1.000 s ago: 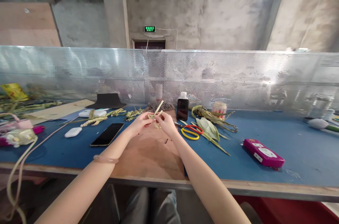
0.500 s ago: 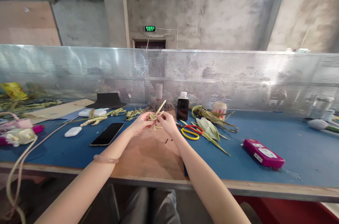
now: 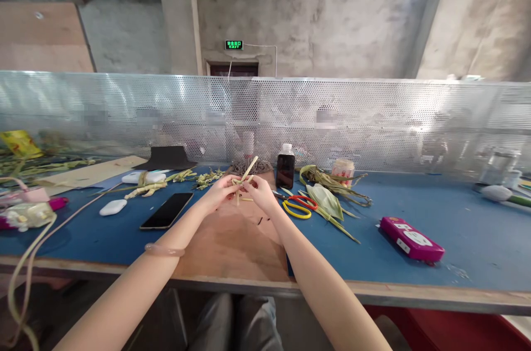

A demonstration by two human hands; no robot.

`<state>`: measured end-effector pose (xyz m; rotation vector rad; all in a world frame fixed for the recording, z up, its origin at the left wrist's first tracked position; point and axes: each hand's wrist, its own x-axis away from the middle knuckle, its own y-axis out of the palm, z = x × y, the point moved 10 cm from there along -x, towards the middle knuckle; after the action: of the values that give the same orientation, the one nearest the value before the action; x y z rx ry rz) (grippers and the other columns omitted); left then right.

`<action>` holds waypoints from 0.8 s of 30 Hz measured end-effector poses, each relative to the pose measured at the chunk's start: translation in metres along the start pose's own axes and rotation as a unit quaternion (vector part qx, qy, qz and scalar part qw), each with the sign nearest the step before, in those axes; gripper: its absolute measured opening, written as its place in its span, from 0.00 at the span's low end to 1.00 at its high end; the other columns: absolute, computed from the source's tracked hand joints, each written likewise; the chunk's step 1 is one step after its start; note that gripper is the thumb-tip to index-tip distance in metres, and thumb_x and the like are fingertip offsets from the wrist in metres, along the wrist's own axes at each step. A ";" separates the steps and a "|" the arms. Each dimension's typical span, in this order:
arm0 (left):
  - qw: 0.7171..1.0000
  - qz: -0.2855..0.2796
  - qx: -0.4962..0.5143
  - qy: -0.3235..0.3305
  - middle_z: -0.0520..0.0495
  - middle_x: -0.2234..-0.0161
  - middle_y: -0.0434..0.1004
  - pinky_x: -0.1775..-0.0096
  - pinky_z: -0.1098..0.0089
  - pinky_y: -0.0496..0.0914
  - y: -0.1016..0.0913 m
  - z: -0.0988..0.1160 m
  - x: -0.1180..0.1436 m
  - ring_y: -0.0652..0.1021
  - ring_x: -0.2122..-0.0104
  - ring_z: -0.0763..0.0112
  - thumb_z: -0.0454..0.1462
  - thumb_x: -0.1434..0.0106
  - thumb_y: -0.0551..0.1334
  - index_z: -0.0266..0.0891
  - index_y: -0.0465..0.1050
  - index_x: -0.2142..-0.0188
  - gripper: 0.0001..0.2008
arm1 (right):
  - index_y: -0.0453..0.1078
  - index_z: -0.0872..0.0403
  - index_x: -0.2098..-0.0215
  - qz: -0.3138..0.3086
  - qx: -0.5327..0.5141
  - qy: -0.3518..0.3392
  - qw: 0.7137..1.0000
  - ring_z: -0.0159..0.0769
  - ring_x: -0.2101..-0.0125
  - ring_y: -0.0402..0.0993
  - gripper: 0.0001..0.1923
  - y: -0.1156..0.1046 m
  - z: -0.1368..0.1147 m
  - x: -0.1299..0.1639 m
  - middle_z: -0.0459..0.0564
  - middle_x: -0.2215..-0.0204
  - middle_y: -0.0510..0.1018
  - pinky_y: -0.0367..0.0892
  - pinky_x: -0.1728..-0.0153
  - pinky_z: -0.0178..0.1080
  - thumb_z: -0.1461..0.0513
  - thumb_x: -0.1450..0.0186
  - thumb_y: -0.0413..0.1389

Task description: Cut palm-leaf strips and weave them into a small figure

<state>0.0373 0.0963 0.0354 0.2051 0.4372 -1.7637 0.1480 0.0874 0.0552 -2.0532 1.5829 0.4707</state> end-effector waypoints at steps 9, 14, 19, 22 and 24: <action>0.997 0.063 0.049 0.003 0.49 0.70 0.74 0.78 0.77 0.58 -0.018 -0.006 -0.003 0.70 0.76 0.77 0.43 0.52 0.68 0.38 0.69 0.61 0.20 | 0.65 0.57 0.51 0.063 0.232 -0.040 0.970 0.36 0.72 0.70 0.20 -0.009 -0.005 0.004 0.48 0.74 0.75 0.64 0.67 0.38 0.57 0.40 0.52; 0.994 0.082 0.075 0.019 0.53 0.76 0.69 0.79 0.77 0.58 -0.023 -0.005 -0.006 0.65 0.82 0.81 0.43 0.52 0.68 0.36 0.69 0.63 0.19 | 0.51 0.58 0.41 0.047 0.239 -0.072 0.967 0.37 0.70 0.72 0.29 -0.005 -0.005 0.005 0.49 0.71 0.77 0.65 0.64 0.39 0.62 0.39 0.50; 0.988 0.119 0.100 0.004 0.53 0.76 0.69 0.79 0.78 0.57 -0.030 -0.007 -0.005 0.65 0.82 0.83 0.42 0.54 0.69 0.35 0.68 0.65 0.19 | 0.55 0.54 0.43 0.018 0.169 -0.048 0.984 0.34 0.73 0.72 0.26 -0.001 -0.008 0.008 0.48 0.71 0.78 0.66 0.67 0.38 0.66 0.40 0.45; 0.987 0.125 0.105 0.003 0.53 0.76 0.69 0.80 0.78 0.56 -0.031 -0.006 -0.004 0.64 0.82 0.83 0.42 0.55 0.69 0.34 0.68 0.66 0.20 | 0.55 0.52 0.43 0.036 0.072 -0.030 0.996 0.33 0.74 0.72 0.27 -0.006 -0.008 0.008 0.48 0.69 0.79 0.67 0.71 0.36 0.65 0.41 0.42; 0.986 0.125 0.111 0.003 0.53 0.76 0.69 0.80 0.78 0.56 -0.031 -0.005 -0.004 0.64 0.83 0.83 0.42 0.55 0.70 0.34 0.68 0.66 0.20 | 0.57 0.53 0.45 0.038 0.004 -0.023 0.999 0.34 0.74 0.73 0.27 -0.008 -0.006 0.006 0.48 0.68 0.79 0.68 0.73 0.36 0.65 0.43 0.42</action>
<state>0.0079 0.1073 0.0380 0.4056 0.2079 -1.5631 0.1572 0.0805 0.0584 -1.9664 1.6376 0.5346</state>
